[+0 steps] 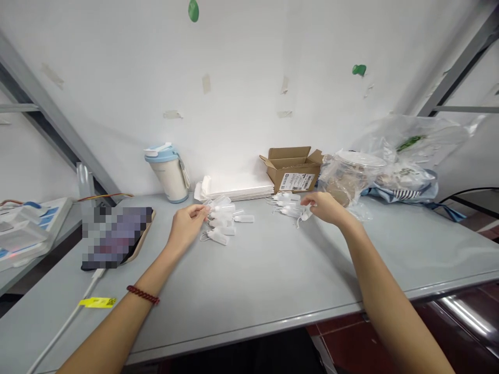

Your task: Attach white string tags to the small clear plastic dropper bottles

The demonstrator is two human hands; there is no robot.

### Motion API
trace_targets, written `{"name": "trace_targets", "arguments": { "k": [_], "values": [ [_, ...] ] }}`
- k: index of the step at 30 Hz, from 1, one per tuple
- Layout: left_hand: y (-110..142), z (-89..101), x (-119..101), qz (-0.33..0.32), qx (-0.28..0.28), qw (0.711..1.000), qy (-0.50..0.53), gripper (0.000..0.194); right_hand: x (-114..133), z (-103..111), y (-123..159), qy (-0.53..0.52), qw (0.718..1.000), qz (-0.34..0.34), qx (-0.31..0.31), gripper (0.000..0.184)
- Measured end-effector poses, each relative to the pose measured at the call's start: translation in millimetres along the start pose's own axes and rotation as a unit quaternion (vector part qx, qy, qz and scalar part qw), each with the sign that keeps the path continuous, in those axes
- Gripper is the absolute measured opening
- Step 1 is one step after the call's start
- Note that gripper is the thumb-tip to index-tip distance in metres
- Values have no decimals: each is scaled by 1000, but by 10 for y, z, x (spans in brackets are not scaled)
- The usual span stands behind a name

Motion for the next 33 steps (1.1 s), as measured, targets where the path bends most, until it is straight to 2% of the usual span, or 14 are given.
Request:
{"name": "trace_targets", "arguments": {
  "k": [4, 9, 14, 17, 20, 22, 24, 26, 28, 30, 33],
  "values": [
    [28, 1, -25, 5, -21, 1000, -12, 39, -69, 15, 42, 18, 998, -29, 59, 40],
    [89, -13, -73, -9, -28, 999, -32, 38, -135, -12, 54, 25, 997, -39, 67, 29],
    [161, -23, -136, -54, -58, 996, -47, 34, -192, -60, 52, 25, 997, -12, 73, 19],
    [221, -45, -204, -70, -59, 995, -39, 32, -96, -25, 98, -10, 995, 29, 92, 15],
    [306, -103, -297, -80, -23, 996, -23, 29, 173, 41, 188, -111, 981, 100, 121, 7],
    [372, -166, -360, -72, 31, 997, 10, 29, 409, 65, 244, -164, 971, 129, 113, 9],
    [439, -245, -408, -27, 116, 991, 60, 36, 639, 41, 284, -218, 961, 141, 96, 14],
    [502, -324, -438, 46, 207, 971, 109, 48, 827, -32, 309, -261, 949, 157, 86, 17],
    [544, -377, -457, 90, 256, 953, 137, 54, 946, -125, 324, -277, 943, 170, 72, 14],
    [555, -402, -461, 97, 264, 948, 151, 52, 1012, -208, 336, -264, 946, 185, 46, 12],
    [534, -408, -439, 95, 243, 951, 168, 46, 1076, -290, 365, -230, 948, 219, 8, 12]
  ]
}}
Point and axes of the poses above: each hand's wrist, its own y-axis away from the middle knuckle, its own z-axis out of the back of the hand, x = y × z, the point moved 2 cm from there along -y, towards the middle knuckle, and after that the axes turned 2 degrees about z, right-handed, at the moved point
